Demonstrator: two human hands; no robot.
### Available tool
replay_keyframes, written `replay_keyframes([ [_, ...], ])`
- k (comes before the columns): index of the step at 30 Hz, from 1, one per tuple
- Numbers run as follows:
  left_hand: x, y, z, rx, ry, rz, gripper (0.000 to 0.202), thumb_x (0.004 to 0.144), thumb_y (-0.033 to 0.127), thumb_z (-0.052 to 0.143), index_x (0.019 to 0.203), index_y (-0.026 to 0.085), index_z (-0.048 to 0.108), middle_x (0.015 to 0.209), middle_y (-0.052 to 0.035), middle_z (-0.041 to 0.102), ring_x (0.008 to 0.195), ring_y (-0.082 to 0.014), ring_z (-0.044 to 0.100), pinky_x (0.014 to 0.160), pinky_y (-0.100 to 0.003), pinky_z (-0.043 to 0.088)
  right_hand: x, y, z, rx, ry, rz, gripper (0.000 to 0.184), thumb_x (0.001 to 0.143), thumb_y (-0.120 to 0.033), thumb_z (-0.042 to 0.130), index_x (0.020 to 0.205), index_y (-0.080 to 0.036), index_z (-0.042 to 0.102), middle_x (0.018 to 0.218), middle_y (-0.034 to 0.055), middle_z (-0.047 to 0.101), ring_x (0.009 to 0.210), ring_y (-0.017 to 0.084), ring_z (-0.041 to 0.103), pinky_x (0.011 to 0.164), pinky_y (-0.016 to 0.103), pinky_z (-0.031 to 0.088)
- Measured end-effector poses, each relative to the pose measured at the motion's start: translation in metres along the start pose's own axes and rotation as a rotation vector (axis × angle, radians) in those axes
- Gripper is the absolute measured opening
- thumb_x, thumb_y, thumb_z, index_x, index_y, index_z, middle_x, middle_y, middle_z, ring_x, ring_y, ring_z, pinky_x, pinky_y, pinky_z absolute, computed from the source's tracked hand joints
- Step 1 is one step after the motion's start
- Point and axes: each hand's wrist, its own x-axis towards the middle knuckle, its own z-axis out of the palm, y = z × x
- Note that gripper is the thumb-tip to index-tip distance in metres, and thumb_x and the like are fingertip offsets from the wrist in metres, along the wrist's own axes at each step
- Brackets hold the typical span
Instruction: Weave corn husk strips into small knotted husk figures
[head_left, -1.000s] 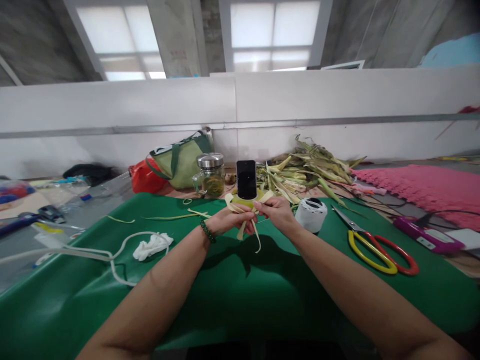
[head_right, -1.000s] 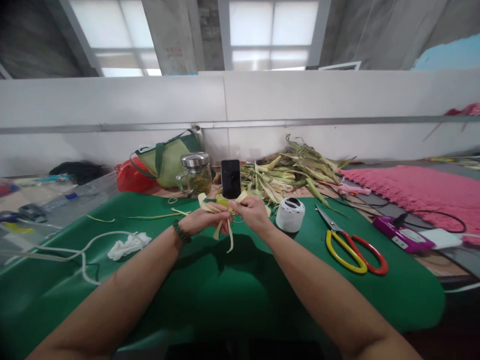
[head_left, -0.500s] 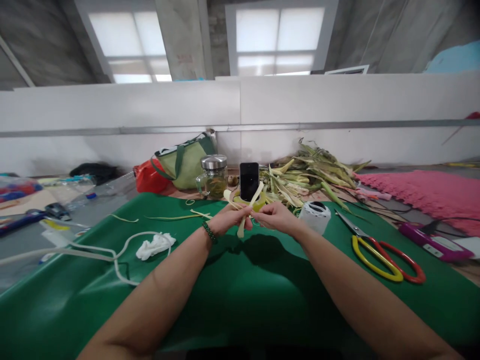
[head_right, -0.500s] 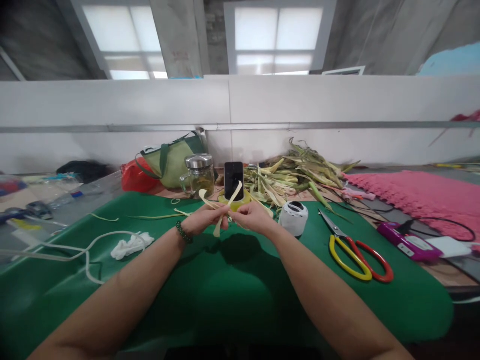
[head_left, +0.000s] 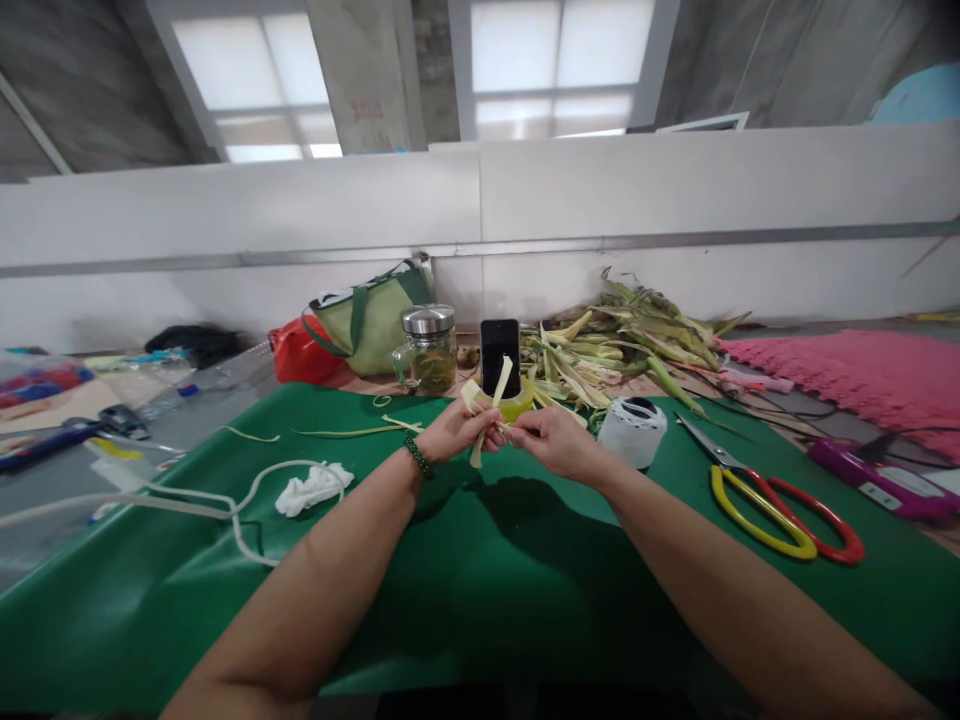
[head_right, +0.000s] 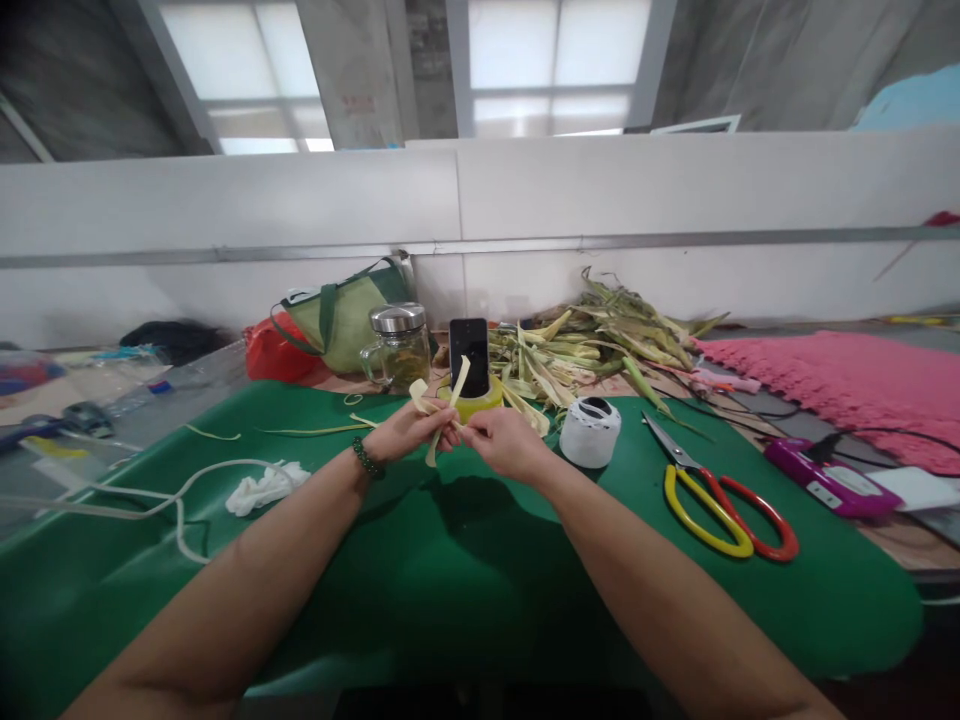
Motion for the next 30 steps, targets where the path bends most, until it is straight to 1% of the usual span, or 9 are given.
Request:
replay_keyframes([
  [3,0.0,0.001,0.0,-0.011,0.019,-0.002,0.032,0.075,0.04,0.069,0.073,0.011,0.056,0.056,-0.002,0.064,0.049,-0.0101,0.061,0.051,-0.021,0.05,-0.002,-0.003,0.002,0.001,0.017,-0.024,0.029,0.081,-0.025,0.047,0.054,-0.016,0.048,0.05,-0.0026,0.041,0.05,0.009,0.034,0.051,0.025,0.021],
  [8,-0.001,0.003,-0.001,-0.023,0.049,-0.02,0.03,0.076,0.038,0.068,0.072,0.01,0.058,0.055,-0.0027,0.065,0.048,-0.0097,0.061,0.05,-0.019,0.05,-0.004,-0.008,0.0,-0.047,0.023,-0.025,0.033,0.083,-0.026,0.045,0.052,-0.018,0.041,0.048,-0.0032,0.035,0.049,0.009,0.031,0.051,0.025,0.02],
  [13,0.0,0.003,-0.002,-0.032,0.092,-0.029,0.029,0.076,0.037,0.069,0.071,0.01,0.059,0.054,-0.0028,0.065,0.046,-0.0096,0.06,0.048,-0.018,0.048,-0.004,-0.01,-0.001,-0.063,0.036,-0.013,0.035,0.083,-0.027,0.047,0.05,-0.018,0.04,0.047,-0.0032,0.035,0.048,0.009,0.03,0.052,0.026,0.019],
  [17,0.0,0.004,-0.002,-0.081,0.113,-0.067,0.027,0.075,0.034,0.07,0.071,0.009,0.06,0.053,-0.0031,0.065,0.046,-0.0096,0.06,0.049,-0.019,0.048,-0.003,-0.007,-0.002,-0.055,0.032,-0.013,0.036,0.083,-0.027,0.047,0.049,-0.018,0.042,0.046,-0.0035,0.034,0.048,0.009,0.03,0.051,0.026,0.019],
  [20,-0.002,0.007,-0.005,-0.146,0.13,-0.135,0.027,0.077,0.035,0.067,0.075,0.009,0.062,0.057,-0.0059,0.068,0.049,-0.0124,0.063,0.054,-0.023,0.051,-0.001,-0.002,-0.003,-0.016,0.0,-0.016,0.037,0.084,-0.032,0.047,0.05,-0.017,0.043,0.046,-0.0041,0.033,0.047,0.008,0.029,0.05,0.026,0.019],
  [23,-0.004,0.011,-0.01,-0.221,0.045,-0.221,0.042,0.084,0.047,0.055,0.084,0.007,0.065,0.067,-0.0124,0.072,0.06,-0.0173,0.068,0.062,-0.028,0.053,0.0,-0.001,-0.004,0.037,-0.017,0.002,0.042,0.083,-0.04,0.048,0.048,-0.017,0.042,0.046,-0.0044,0.031,0.046,0.008,0.027,0.048,0.025,0.018],
  [26,-0.004,0.013,-0.013,-0.27,-0.062,-0.239,0.059,0.084,0.06,0.043,0.086,0.006,0.067,0.071,-0.0147,0.072,0.063,-0.0192,0.069,0.064,-0.028,0.053,-0.001,-0.003,-0.004,0.067,-0.01,0.02,0.044,0.082,-0.042,0.048,0.047,-0.018,0.036,0.045,-0.0046,0.029,0.045,0.007,0.026,0.047,0.025,0.018],
  [28,-0.005,0.014,-0.013,-0.27,-0.092,-0.224,0.054,0.08,0.059,0.052,0.085,0.007,0.066,0.07,-0.0138,0.072,0.064,-0.0195,0.069,0.065,-0.028,0.053,-0.001,-0.004,-0.005,0.075,-0.017,0.03,0.044,0.082,-0.04,0.048,0.047,-0.018,0.034,0.045,-0.0047,0.028,0.045,0.007,0.026,0.047,0.025,0.018],
  [30,-0.006,0.014,-0.012,-0.243,-0.079,-0.189,0.044,0.073,0.049,0.067,0.087,0.008,0.065,0.072,-0.0118,0.072,0.066,-0.019,0.069,0.067,-0.029,0.053,-0.002,-0.004,-0.007,0.078,-0.029,0.038,0.043,0.082,-0.038,0.048,0.047,-0.018,0.033,0.044,-0.0046,0.029,0.044,0.007,0.027,0.046,0.024,0.018],
])
